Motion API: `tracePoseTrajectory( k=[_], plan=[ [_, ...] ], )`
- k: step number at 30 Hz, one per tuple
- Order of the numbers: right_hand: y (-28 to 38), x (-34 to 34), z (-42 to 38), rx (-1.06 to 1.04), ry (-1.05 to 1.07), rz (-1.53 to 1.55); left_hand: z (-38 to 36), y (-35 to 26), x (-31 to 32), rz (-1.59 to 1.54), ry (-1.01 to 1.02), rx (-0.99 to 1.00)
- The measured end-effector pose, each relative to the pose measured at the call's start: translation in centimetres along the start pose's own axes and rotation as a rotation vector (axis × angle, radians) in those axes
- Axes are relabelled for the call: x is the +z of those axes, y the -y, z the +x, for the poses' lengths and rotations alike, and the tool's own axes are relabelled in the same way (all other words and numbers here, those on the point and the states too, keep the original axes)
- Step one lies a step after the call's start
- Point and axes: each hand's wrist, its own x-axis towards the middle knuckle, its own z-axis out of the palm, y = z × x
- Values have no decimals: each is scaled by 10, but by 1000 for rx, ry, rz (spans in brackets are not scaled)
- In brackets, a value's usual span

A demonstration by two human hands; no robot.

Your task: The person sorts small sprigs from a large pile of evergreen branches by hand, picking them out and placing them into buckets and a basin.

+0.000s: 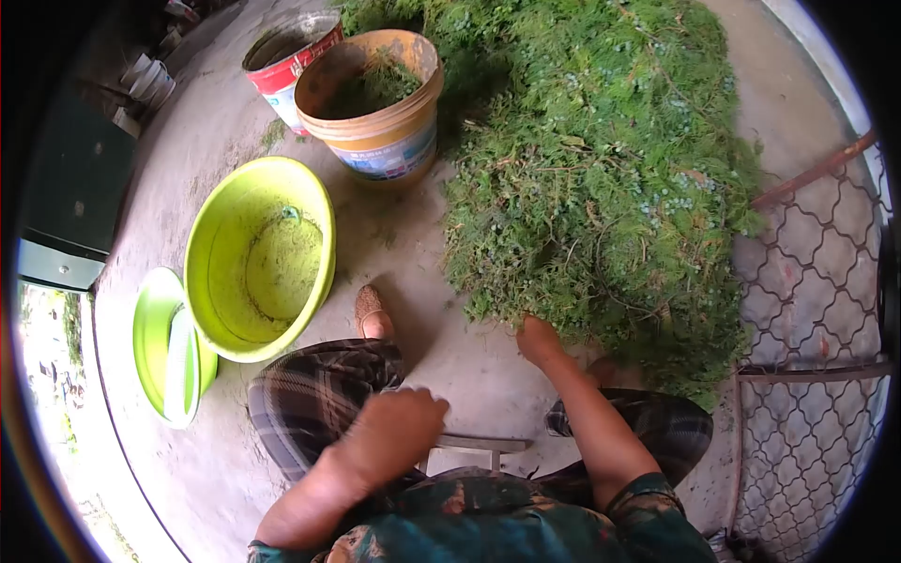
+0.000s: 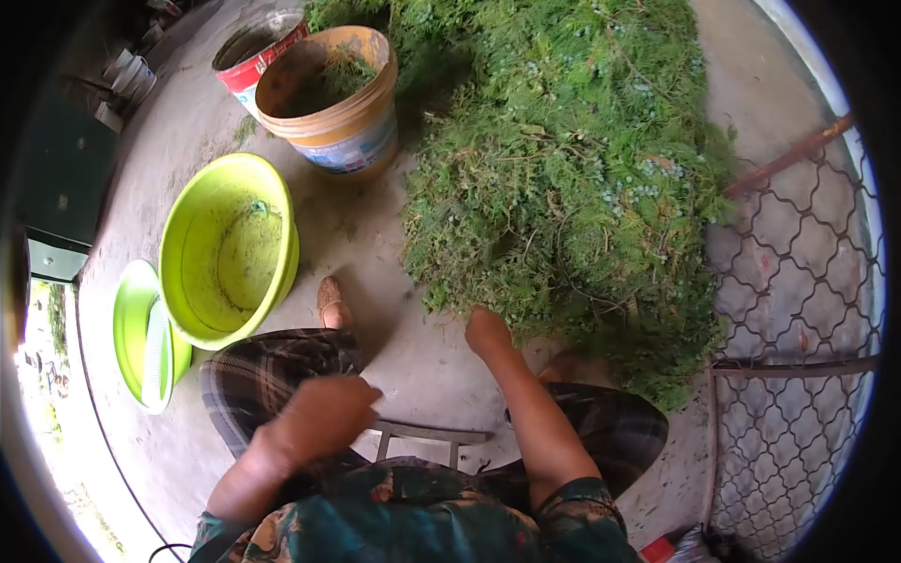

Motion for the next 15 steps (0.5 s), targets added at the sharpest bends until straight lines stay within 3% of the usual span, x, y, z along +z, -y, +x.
tracePoseTrajectory(
  k=[2, 4, 6, 9, 10, 11, 12, 14, 15],
  plan=[
    [-9, 22, 7, 49, -160, 200, -1, -9, 22, -30, 100, 32],
    [-10, 36, 17, 75, -100, 183, -1, -14, 34, -164, 399, 48],
    [-4, 60, 21, 101, -21, 167, 4, -15, 31, -157, 379, 45],
    [10, 115, 19, -60, 77, 29, 10, -10, 25, -100, 327, 8],
    [-6, 172, 19, -349, 70, 64, 13, -7, 24, -57, 293, -30],
    [4, 179, 11, -572, 556, 142, 14, -5, 23, -65, 304, -32],
    [17, 179, -7, -875, 627, 304, 14, -2, 22, -25, 290, -41],
    [64, 146, 8, -720, 779, 302, 15, 3, 24, 3, 279, -50],
    [65, 156, 33, -579, 486, 269, 14, 3, 26, -2, 251, -69]
  ],
)
